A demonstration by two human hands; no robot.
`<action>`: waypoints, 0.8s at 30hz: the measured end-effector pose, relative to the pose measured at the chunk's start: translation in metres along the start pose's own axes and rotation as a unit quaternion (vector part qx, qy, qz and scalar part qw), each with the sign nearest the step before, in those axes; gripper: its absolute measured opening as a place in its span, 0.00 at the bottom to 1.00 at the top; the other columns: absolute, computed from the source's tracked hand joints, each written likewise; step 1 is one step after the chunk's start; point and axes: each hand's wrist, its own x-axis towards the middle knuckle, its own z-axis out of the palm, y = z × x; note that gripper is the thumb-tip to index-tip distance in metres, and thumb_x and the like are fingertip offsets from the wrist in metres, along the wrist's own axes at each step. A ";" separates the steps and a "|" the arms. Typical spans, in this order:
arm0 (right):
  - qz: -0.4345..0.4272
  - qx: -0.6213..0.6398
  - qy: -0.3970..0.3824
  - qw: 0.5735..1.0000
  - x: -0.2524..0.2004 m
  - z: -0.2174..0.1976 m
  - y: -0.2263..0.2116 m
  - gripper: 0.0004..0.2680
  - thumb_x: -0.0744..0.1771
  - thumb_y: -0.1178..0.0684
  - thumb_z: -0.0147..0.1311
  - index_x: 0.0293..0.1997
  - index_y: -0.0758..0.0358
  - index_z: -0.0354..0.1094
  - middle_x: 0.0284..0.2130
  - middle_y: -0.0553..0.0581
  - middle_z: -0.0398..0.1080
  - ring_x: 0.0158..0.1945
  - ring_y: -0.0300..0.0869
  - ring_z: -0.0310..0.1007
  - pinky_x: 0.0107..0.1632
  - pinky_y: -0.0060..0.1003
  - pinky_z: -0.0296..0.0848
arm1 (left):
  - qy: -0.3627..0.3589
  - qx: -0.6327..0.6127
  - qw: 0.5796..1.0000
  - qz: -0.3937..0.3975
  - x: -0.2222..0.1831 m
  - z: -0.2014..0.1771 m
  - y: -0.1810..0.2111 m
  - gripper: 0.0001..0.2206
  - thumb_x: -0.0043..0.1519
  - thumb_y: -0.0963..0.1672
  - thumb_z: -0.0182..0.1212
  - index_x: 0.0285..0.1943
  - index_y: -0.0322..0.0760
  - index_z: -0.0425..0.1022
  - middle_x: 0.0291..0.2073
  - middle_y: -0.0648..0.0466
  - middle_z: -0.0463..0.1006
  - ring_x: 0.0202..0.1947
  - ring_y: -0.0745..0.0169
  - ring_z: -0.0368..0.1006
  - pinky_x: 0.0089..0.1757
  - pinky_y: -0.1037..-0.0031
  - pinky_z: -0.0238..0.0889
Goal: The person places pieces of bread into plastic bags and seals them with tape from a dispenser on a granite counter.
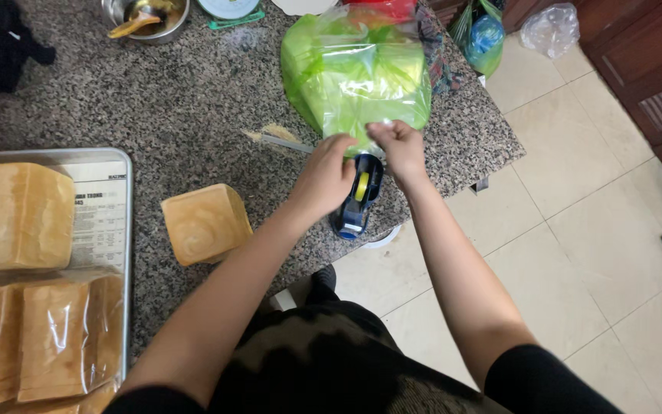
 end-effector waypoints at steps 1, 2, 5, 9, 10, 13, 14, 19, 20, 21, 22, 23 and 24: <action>-0.012 0.036 0.011 0.999 -0.003 -0.003 -0.002 0.07 0.68 0.55 0.59 0.45 0.69 0.73 0.41 0.60 0.80 0.45 0.39 0.81 0.51 0.32 0.77 | -0.028 0.029 0.999 -0.005 0.011 0.007 -0.006 0.18 0.67 0.41 0.53 0.67 0.32 0.67 0.68 0.40 0.66 0.70 0.44 0.61 0.65 0.59 0.55; -0.051 0.048 0.040 0.997 -0.008 -0.005 -0.006 0.07 0.69 0.55 0.58 0.46 0.70 0.71 0.43 0.61 0.80 0.48 0.41 0.81 0.54 0.33 0.77 | -0.057 0.058 0.997 -0.009 0.020 0.013 -0.011 0.20 0.68 0.42 0.50 0.69 0.32 0.64 0.70 0.40 0.62 0.71 0.43 0.58 0.66 0.58 0.52; -0.151 0.080 0.126 0.977 -0.028 -0.013 -0.023 0.06 0.72 0.55 0.53 0.49 0.68 0.65 0.46 0.62 0.79 0.52 0.44 0.81 0.58 0.36 0.77 | -0.141 0.133 0.980 -0.048 0.042 0.033 -0.021 0.24 0.69 0.47 0.44 0.74 0.37 0.57 0.75 0.43 0.53 0.74 0.43 0.49 0.66 0.54 0.45; -0.206 0.076 0.265 0.939 -0.059 -0.024 -0.041 0.06 0.72 0.55 0.51 0.51 0.65 0.65 0.41 0.57 0.76 0.41 0.37 0.78 0.46 0.31 0.78 | -0.192 0.171 0.962 -0.094 0.056 0.047 -0.027 0.26 0.71 0.51 0.38 0.77 0.40 0.54 0.76 0.43 0.49 0.76 0.42 0.44 0.69 0.54 0.40; -0.210 0.065 0.307 0.926 -0.067 -0.029 -0.043 0.06 0.72 0.56 0.52 0.52 0.66 0.66 0.39 0.55 0.75 0.38 0.35 0.76 0.41 0.30 0.77 | -0.187 0.164 0.964 -0.092 0.055 0.049 -0.028 0.25 0.71 0.50 0.40 0.77 0.39 0.54 0.76 0.43 0.49 0.75 0.41 0.45 0.69 0.53 0.40; -0.173 0.061 0.358 0.916 -0.091 -0.044 -0.050 0.06 0.73 0.55 0.55 0.51 0.67 0.72 0.28 0.49 0.68 0.28 0.29 0.61 0.29 0.24 0.58 | -0.151 0.151 0.974 -0.078 0.048 0.050 -0.025 0.26 0.69 0.48 0.46 0.75 0.36 0.56 0.75 0.41 0.51 0.74 0.40 0.46 0.68 0.52 0.41; -0.149 0.018 0.321 0.935 -0.100 -0.048 -0.052 0.06 0.73 0.55 0.55 0.49 0.68 0.73 0.27 0.49 0.69 0.26 0.29 0.61 0.28 0.24 0.58 | -0.126 0.151 0.978 -0.071 0.045 0.051 -0.022 0.26 0.67 0.47 0.49 0.75 0.35 0.57 0.74 0.40 0.52 0.74 0.40 0.47 0.68 0.52 0.41; 0.013 -0.132 0.118 0.984 -0.134 -0.051 -0.071 0.06 0.69 0.55 0.59 0.43 0.68 0.77 0.18 0.49 0.66 0.19 0.30 0.59 0.23 0.27 0.58 | -0.064 0.098 0.993 0.017 0.026 0.044 0.008 0.31 0.59 0.42 0.58 0.74 0.32 0.56 0.73 0.38 0.56 0.74 0.39 0.50 0.68 0.53 0.44; 0.023 -0.139 0.103 0.985 -0.141 -0.048 -0.077 0.06 0.69 0.55 0.59 0.44 0.68 0.77 0.18 0.48 0.67 0.19 0.30 0.59 0.24 0.27 0.58 | -0.055 0.074 0.995 0.027 0.021 0.042 0.017 0.33 0.58 0.41 0.58 0.75 0.31 0.54 0.73 0.37 0.56 0.74 0.39 0.50 0.69 0.54 0.44; 0.034 -0.145 0.088 0.985 -0.148 -0.044 -0.083 0.06 0.69 0.55 0.59 0.44 0.68 0.77 0.19 0.48 0.67 0.20 0.29 0.60 0.24 0.27 0.59 | -0.046 0.049 0.997 0.036 0.014 0.039 0.026 0.35 0.56 0.40 0.59 0.76 0.30 0.53 0.72 0.37 0.57 0.74 0.40 0.51 0.71 0.55 0.44; 0.041 -0.152 0.073 0.985 -0.152 -0.041 -0.091 0.06 0.69 0.55 0.59 0.45 0.68 0.77 0.20 0.47 0.68 0.21 0.29 0.60 0.25 0.27 0.60 | -0.047 -0.031 0.996 0.070 0.004 0.035 0.034 0.35 0.58 0.40 0.60 0.77 0.31 0.52 0.73 0.37 0.58 0.75 0.40 0.52 0.71 0.55 0.46; 0.047 -0.163 0.048 0.984 -0.156 -0.039 -0.099 0.07 0.69 0.55 0.59 0.45 0.68 0.77 0.21 0.47 0.70 0.22 0.29 0.61 0.26 0.27 0.61 | -0.047 -0.112 0.987 0.104 -0.011 0.031 0.042 0.35 0.60 0.40 0.61 0.78 0.32 0.52 0.75 0.38 0.59 0.76 0.41 0.54 0.71 0.56 0.48; 0.054 -0.172 0.022 0.983 -0.161 -0.036 -0.108 0.07 0.68 0.55 0.59 0.45 0.68 0.78 0.22 0.46 0.71 0.23 0.29 0.62 0.27 0.26 0.63 | -0.049 -0.191 0.971 0.135 -0.024 0.026 0.050 0.35 0.62 0.40 0.62 0.79 0.34 0.51 0.76 0.39 0.59 0.76 0.42 0.55 0.71 0.56 0.50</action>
